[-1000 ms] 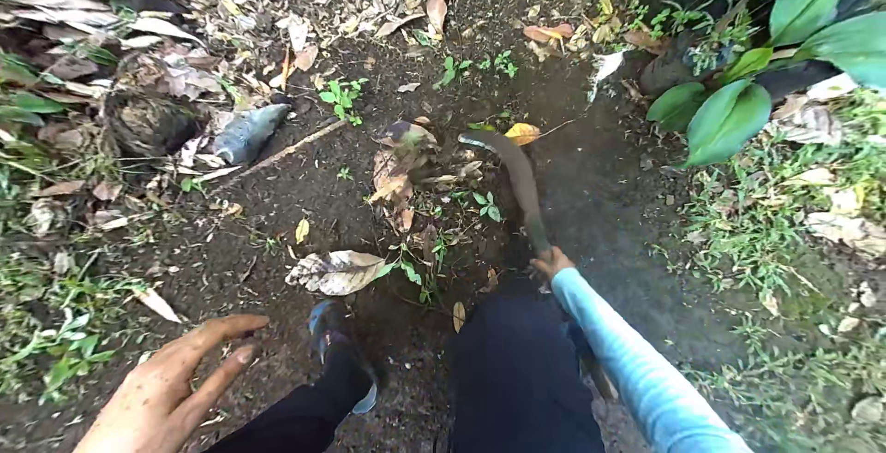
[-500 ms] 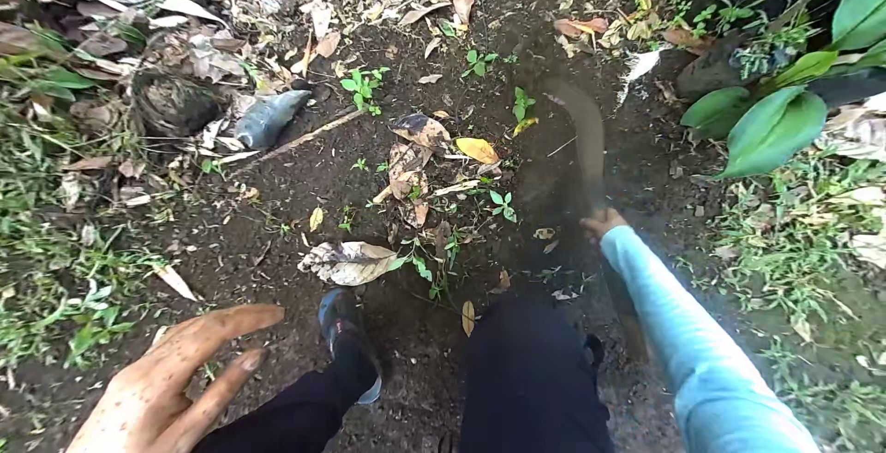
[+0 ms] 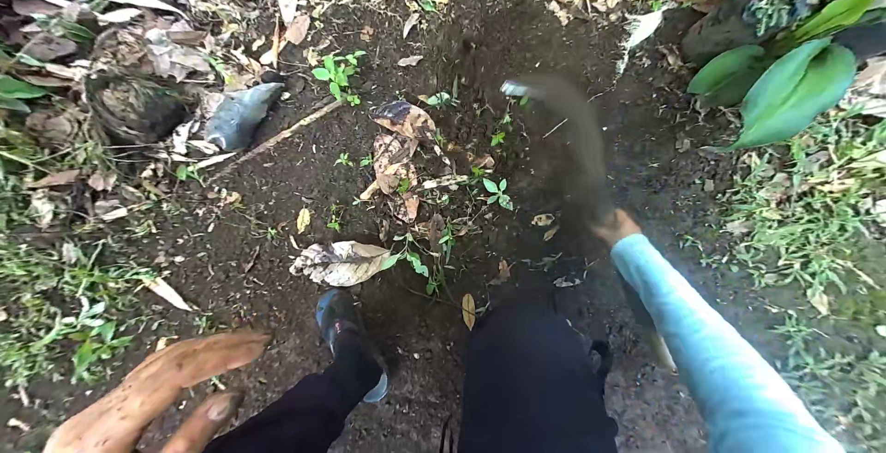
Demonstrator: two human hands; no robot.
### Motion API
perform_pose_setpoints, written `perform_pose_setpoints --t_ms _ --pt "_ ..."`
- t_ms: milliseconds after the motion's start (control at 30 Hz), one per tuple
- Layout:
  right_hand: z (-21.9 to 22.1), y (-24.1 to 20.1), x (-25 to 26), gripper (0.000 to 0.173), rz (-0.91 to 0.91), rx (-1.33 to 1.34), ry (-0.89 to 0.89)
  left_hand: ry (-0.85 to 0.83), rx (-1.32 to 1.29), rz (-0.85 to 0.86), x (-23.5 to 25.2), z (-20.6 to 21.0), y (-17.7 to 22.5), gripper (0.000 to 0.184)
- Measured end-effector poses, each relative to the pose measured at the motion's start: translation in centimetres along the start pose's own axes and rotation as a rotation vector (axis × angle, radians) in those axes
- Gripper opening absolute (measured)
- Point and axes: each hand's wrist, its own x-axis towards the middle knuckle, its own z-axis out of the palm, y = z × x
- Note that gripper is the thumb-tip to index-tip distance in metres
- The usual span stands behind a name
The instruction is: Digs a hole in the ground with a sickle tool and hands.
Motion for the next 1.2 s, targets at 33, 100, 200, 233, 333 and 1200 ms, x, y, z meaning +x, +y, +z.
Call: perform_pose_setpoints --t_ms 33,100,200,233,333,1200 --pt "0.1 -1.7 1.2 0.059 0.022 0.127 0.044 -0.008 0.005 0.001 0.1 0.0 0.1 0.036" --pt "2.4 -4.9 2.7 0.059 0.084 0.263 0.076 -0.030 0.042 -0.006 0.2 0.1 0.3 0.035" --pt "9.7 -0.8 1.1 0.070 0.083 0.139 0.082 -0.034 0.064 0.000 0.7 -0.4 0.5 0.035" --pt "9.8 1.5 -0.5 0.075 0.080 0.049 -0.009 -0.014 0.052 -0.002 0.6 -0.4 0.4 0.034" --pt "5.4 5.2 -4.6 0.077 0.089 -0.117 -0.152 0.016 0.033 -0.007 0.8 -0.7 0.0 0.035" --pt "8.9 8.7 -7.7 0.073 0.180 0.049 -0.174 0.074 0.138 0.028 0.9 0.8 -0.3 0.035"
